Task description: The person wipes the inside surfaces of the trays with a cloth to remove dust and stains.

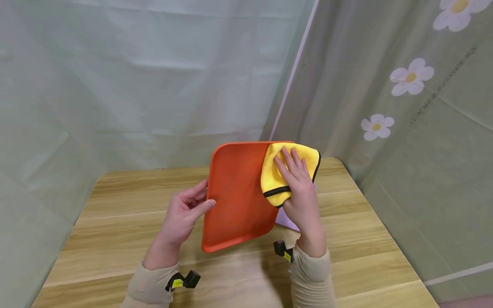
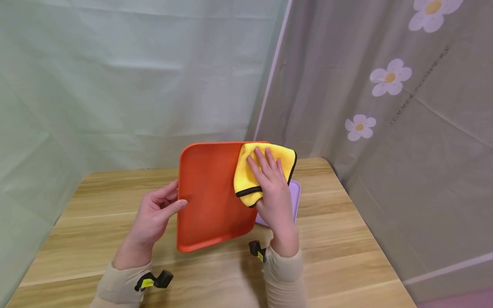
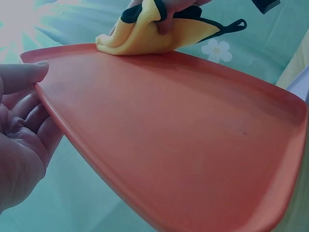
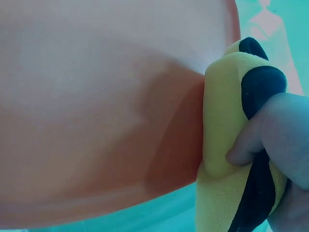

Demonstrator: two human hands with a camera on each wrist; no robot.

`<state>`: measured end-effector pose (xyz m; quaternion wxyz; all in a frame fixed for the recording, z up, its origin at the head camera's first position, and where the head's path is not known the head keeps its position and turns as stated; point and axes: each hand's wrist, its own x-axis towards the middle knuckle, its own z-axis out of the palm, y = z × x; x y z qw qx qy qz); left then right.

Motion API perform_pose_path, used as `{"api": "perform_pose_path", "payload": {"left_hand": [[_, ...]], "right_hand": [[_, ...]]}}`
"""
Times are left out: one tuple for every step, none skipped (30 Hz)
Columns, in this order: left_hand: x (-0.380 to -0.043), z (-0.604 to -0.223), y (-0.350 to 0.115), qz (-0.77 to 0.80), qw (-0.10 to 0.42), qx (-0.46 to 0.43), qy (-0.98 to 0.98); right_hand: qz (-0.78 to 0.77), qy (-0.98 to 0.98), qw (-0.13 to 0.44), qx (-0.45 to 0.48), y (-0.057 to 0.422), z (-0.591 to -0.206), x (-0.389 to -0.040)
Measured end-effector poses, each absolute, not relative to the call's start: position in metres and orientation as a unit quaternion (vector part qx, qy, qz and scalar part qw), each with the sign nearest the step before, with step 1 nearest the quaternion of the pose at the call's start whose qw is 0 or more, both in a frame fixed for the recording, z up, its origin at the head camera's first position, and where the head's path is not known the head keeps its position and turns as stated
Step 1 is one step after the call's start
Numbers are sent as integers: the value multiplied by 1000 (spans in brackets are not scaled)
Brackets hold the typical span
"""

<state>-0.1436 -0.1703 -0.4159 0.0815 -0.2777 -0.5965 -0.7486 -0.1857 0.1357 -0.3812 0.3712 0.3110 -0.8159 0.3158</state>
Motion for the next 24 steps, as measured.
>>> {"api": "perform_pose_path", "payload": {"left_hand": [[-143,-415,-171,-748,82,-278,-597],[-143,-415,-171,-747,83,-280,-597],[-142,-414,-171,-747,83,-281,-596],[-142,-414,-171,-747,84,-282,-597],[-141,-413,-171,-746,84,-283,-597],[-141,-412,-171,-746,84,-283,-597],[-141,-411,-172,-745,83,-283,-598],[-140,-411,-172,-745,83,-283,-598],[-140,-410,-172,-745,83,-283,-598],[-140,-410,-172,-745,83,-283,-598],[-140,-411,-172,-745,83,-283,-599],[-140,-411,-172,-745,82,-282,-599],[-140,-411,-172,-745,82,-280,-600],[-140,-411,-172,-745,82,-277,-602],[-140,-411,-172,-744,83,-274,-604],[-140,-411,-172,-743,82,-270,-607],[-139,-411,-171,-742,81,-268,-610],[-139,-411,-171,-741,80,-265,-612],[-139,-410,-171,-740,79,-264,-614],[-139,-410,-170,-739,78,-263,-615],[-139,-410,-170,-738,77,-264,-616],[-139,-410,-170,-738,76,-265,-615],[-139,-410,-170,-738,77,-267,-615],[-139,-410,-169,-739,77,-270,-613]], "right_hand": [[316,-817,371,309,136,-381,-186],[316,-818,369,307,136,-381,-185],[317,-819,368,305,137,-381,-185],[317,-820,367,303,137,-381,-185],[317,-821,366,302,137,-380,-185],[318,-823,364,300,138,-380,-184],[318,-824,363,298,138,-380,-184],[320,-825,360,296,138,-379,-184],[320,-826,358,296,138,-379,-184],[321,-827,357,294,139,-379,-184],[320,-828,355,293,139,-379,-184],[321,-829,353,291,140,-379,-185],[321,-830,352,290,140,-379,-185],[322,-831,349,289,141,-379,-185],[321,-832,348,287,141,-380,-186],[322,-833,348,286,142,-380,-186],[322,-833,348,285,143,-380,-186],[324,-833,349,284,143,-380,-187],[324,-832,349,283,143,-381,-187],[325,-832,350,283,144,-381,-188],[324,-831,351,284,144,-381,-188],[325,-830,353,286,144,-381,-188],[326,-828,354,287,144,-381,-189],[328,-826,355,289,144,-381,-189]]}}
